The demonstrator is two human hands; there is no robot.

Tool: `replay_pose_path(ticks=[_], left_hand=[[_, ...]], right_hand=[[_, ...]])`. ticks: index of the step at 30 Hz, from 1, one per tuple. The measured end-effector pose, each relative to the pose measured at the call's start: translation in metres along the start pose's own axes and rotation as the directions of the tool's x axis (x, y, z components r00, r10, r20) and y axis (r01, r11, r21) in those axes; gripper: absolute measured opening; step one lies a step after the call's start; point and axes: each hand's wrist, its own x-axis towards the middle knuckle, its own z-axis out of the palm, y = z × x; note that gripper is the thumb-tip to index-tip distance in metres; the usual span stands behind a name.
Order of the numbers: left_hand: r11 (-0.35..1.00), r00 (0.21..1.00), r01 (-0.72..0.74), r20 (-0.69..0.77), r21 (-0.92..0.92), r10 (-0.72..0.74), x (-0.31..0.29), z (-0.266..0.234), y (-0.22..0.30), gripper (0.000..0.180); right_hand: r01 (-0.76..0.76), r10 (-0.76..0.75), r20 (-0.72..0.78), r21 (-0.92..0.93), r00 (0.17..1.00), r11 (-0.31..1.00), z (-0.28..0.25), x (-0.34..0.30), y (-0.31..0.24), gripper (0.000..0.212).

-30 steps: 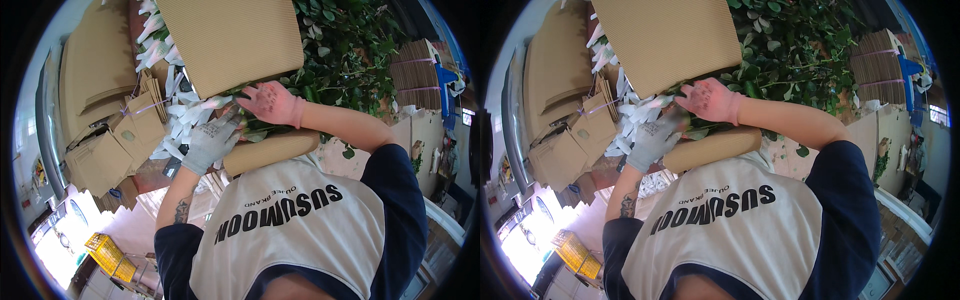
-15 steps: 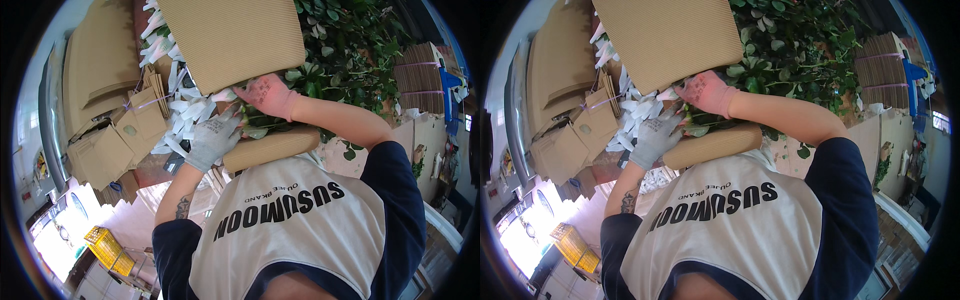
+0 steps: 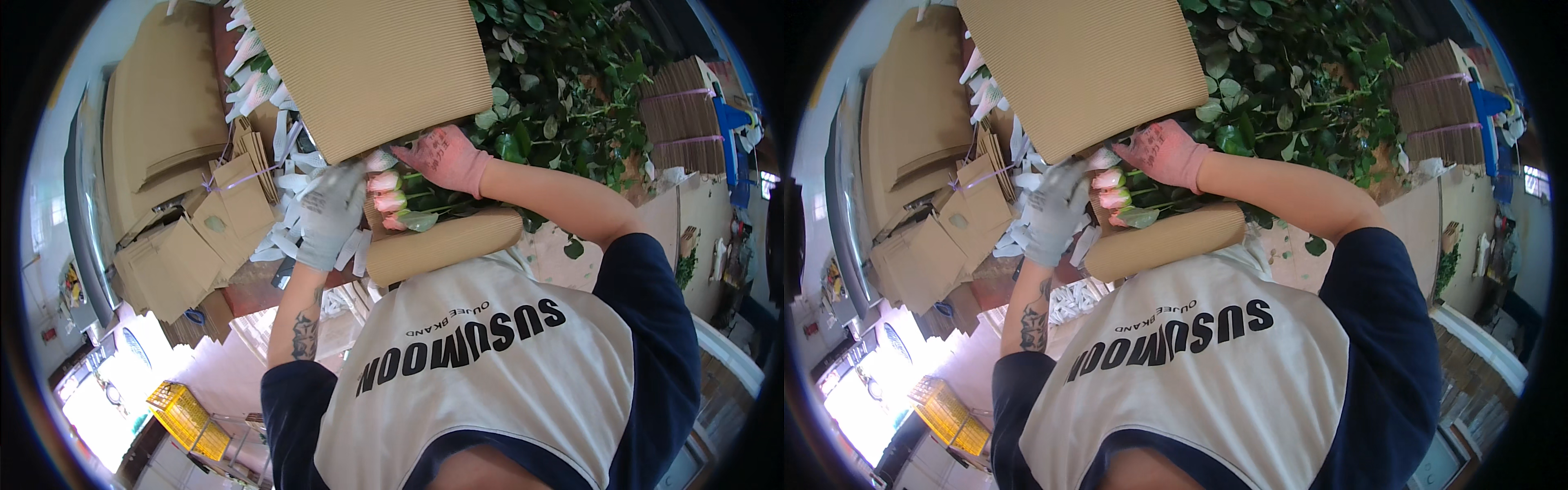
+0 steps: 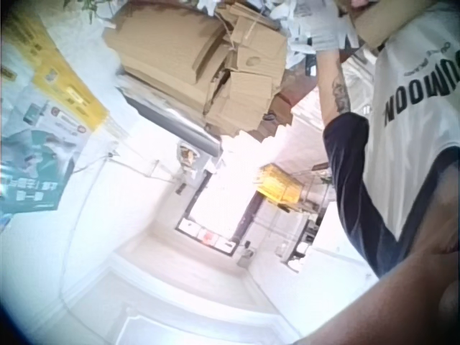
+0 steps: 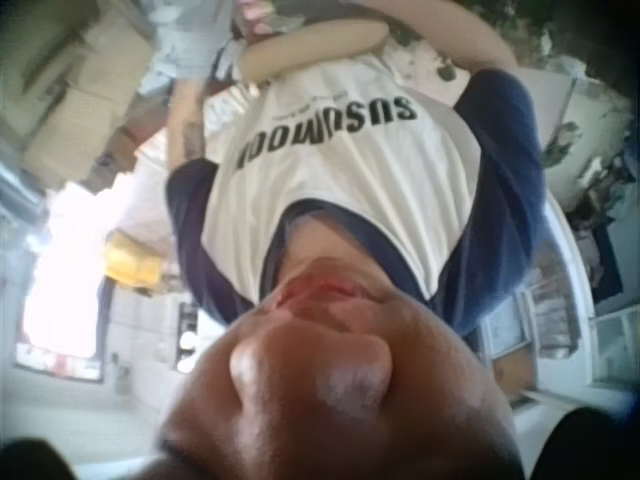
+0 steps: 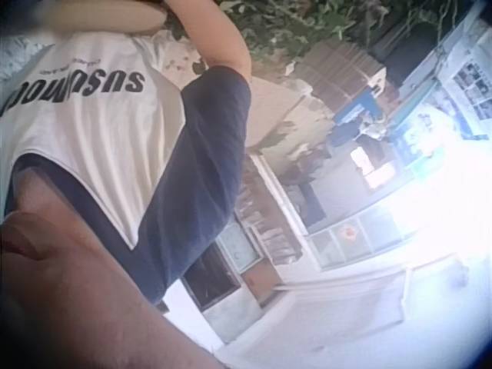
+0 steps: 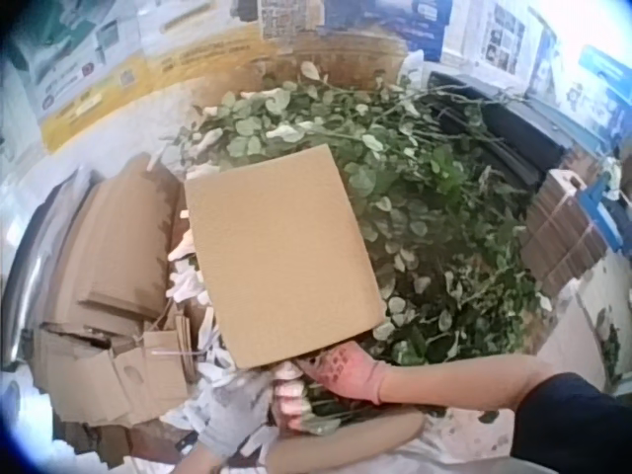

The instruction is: The person wraps bunches of roses in corrugated cardboard by placing several roses on a cardboard sheet and folding the cardboard around the stems.

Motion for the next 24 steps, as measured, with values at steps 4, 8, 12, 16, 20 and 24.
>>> replay_pose_path(ticks=[4,8,12,16,20,24], left_hand=[[0.989,0.996,0.077,0.038,0.126,-0.082,0.011,0.019,-0.014,0.021],[0.991,0.990,0.129,0.055,0.032,-0.131,0.014,0.025,-0.022,0.018],[0.990,0.989,0.141,-0.045,0.001,-0.141,0.007,0.016,-0.031,0.019],[0.936,0.949,0.316,-0.051,0.152,-0.312,-0.004,-0.025,-0.055,0.025],[0.967,0.980,-0.197,0.073,0.159,0.187,-0.011,-0.034,-0.008,0.027],[0.993,0.958,-0.091,0.280,0.068,0.069,-0.009,-0.003,0.025,0.037]], right_hand=[[-0.082,0.057,0.184,0.128,0.981,0.988,-0.008,0.001,-0.002,0.044],[-0.072,0.043,0.180,0.157,0.983,0.985,-0.004,-0.002,0.002,0.036],[-0.078,0.044,0.169,0.196,0.985,0.978,0.008,-0.004,0.002,0.033],[-0.072,0.035,0.184,0.199,0.982,0.977,0.005,-0.001,0.001,0.035],[-0.098,0.044,0.217,0.243,0.975,0.965,-0.002,0.002,0.000,0.036],[-0.099,0.063,0.179,0.200,0.982,0.975,-0.012,0.002,0.004,0.037]])
